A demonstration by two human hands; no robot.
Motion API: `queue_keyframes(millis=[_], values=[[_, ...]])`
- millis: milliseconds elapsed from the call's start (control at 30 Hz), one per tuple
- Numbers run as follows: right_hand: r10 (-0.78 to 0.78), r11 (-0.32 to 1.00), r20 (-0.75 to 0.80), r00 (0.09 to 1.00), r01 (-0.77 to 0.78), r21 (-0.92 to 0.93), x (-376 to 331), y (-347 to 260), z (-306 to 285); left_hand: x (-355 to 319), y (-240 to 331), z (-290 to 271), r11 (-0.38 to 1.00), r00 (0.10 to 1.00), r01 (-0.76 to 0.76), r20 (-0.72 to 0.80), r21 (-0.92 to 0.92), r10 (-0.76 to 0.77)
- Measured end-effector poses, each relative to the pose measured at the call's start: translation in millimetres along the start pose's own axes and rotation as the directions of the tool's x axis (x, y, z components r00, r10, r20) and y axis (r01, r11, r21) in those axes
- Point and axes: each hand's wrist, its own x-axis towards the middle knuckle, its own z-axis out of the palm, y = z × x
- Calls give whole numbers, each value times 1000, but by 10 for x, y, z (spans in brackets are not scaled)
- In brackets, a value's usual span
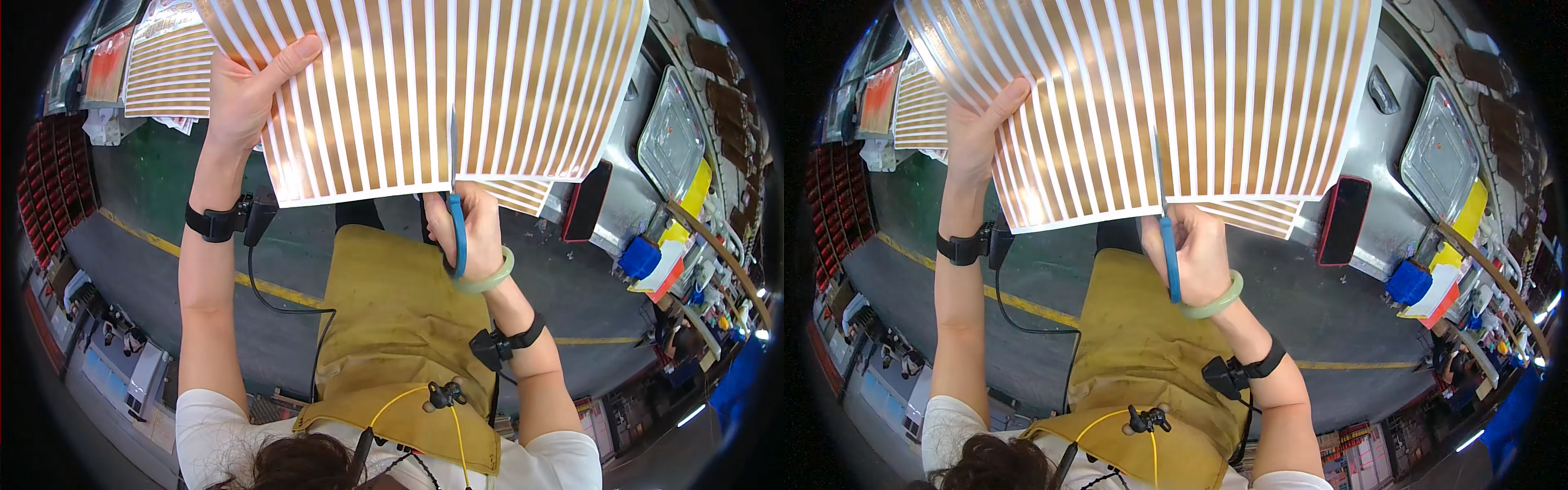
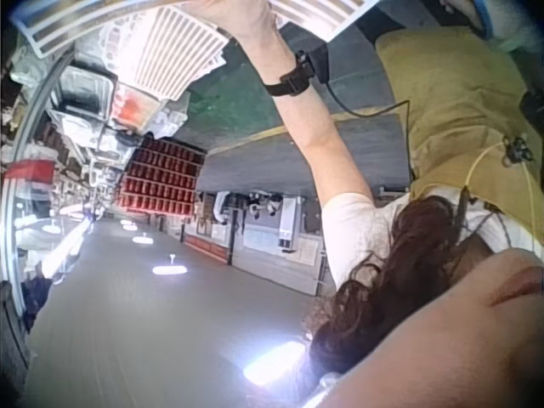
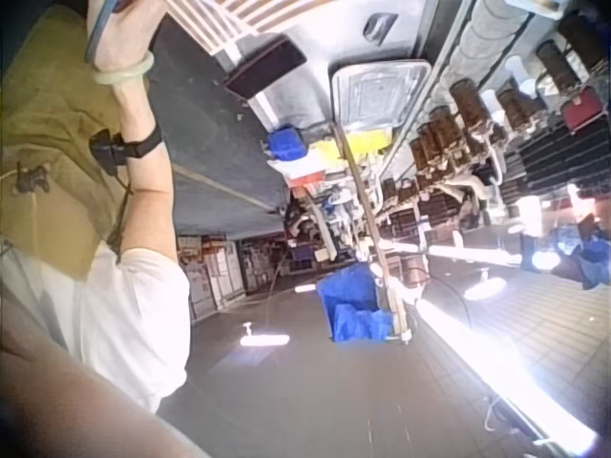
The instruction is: Cutting sheets of printed product labels using scissors.
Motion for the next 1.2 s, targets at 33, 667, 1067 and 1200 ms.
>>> queue_keyframes(millis=[33, 667, 1067, 1200], values=[[44, 998, 61, 997, -41, -51, 7, -18, -43, -3, -2, 0, 1000, 1000, -2, -3, -17, 2], [25, 1000, 32, 999, -25, 7, 230, 19, -38, 69, -115, -14, 985, 1000, -13, -22, 174, 17], [-192, 887, 499, 845, 367, -280, 595, -298, -596, -70, -60, -46, 966, 967, 250, 70, -67, -246], [-34, 999, 469, 883, 36, 5, 519, -196, -431, -170, 13, 41, 976, 975, 215, -60, -14, -216]])
